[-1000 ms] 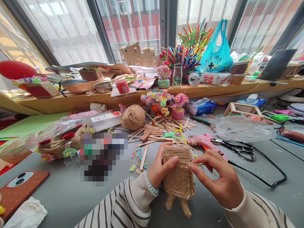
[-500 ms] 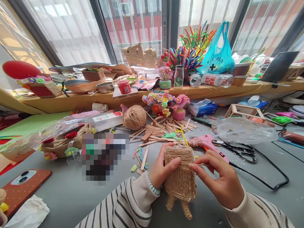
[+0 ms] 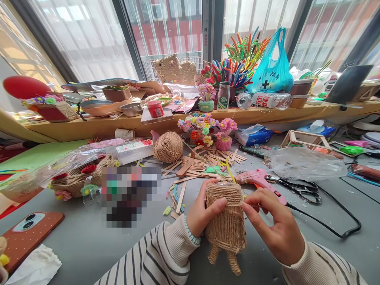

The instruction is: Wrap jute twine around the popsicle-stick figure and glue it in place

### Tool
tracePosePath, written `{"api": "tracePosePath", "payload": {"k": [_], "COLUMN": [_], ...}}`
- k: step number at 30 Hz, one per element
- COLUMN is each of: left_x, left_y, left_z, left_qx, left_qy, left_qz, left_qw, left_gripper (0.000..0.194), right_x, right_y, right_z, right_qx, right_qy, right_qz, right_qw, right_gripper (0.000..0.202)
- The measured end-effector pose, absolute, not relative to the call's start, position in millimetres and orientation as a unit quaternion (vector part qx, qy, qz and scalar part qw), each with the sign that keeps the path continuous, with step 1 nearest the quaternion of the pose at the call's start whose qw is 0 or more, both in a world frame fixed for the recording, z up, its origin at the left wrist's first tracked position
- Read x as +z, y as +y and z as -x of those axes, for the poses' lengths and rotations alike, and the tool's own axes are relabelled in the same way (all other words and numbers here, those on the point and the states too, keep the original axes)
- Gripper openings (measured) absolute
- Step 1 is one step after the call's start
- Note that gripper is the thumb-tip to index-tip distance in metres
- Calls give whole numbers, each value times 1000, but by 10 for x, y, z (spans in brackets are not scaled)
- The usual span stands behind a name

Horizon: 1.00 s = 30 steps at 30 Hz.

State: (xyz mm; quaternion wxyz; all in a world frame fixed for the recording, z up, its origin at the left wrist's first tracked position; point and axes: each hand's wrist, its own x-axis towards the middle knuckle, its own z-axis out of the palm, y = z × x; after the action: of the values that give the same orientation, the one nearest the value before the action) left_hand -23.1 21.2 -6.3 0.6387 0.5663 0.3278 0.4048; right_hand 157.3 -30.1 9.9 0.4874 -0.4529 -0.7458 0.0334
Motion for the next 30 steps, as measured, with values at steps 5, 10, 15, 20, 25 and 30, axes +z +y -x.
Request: {"api": "tracePosePath", "payload": {"k": [5,10,15,20,25,30], "left_x": [-69,-75,-59,-101,-129,-145], "left_y": [218,220,206,213,224,222], "left_z": [233,232,241,253,259,270], "left_qx": [404,403,398,400,403,399], "left_qy": [329,323,330,323,322,312], "left_qz": [-568,-569,-571,-573,-572,-575], "left_qw": [637,640,637,638,638,642], "left_gripper": [67,66,68,68,68,70], "right_x": [109,116,107,101,78,76], "right_y": [-309,-306,-292,-298,-297,-308], "right_z": [-1562,-1555,-1546,-1501,-1483,-1462], "right_qx": [38,45,43,50,63,74], "right_qy": [-749,-746,-750,-733,-732,-724], "right_qz": [449,450,450,447,449,452], "right_qw": [487,489,482,510,508,516], "right_gripper": [10,12,12,12,13,13]}}
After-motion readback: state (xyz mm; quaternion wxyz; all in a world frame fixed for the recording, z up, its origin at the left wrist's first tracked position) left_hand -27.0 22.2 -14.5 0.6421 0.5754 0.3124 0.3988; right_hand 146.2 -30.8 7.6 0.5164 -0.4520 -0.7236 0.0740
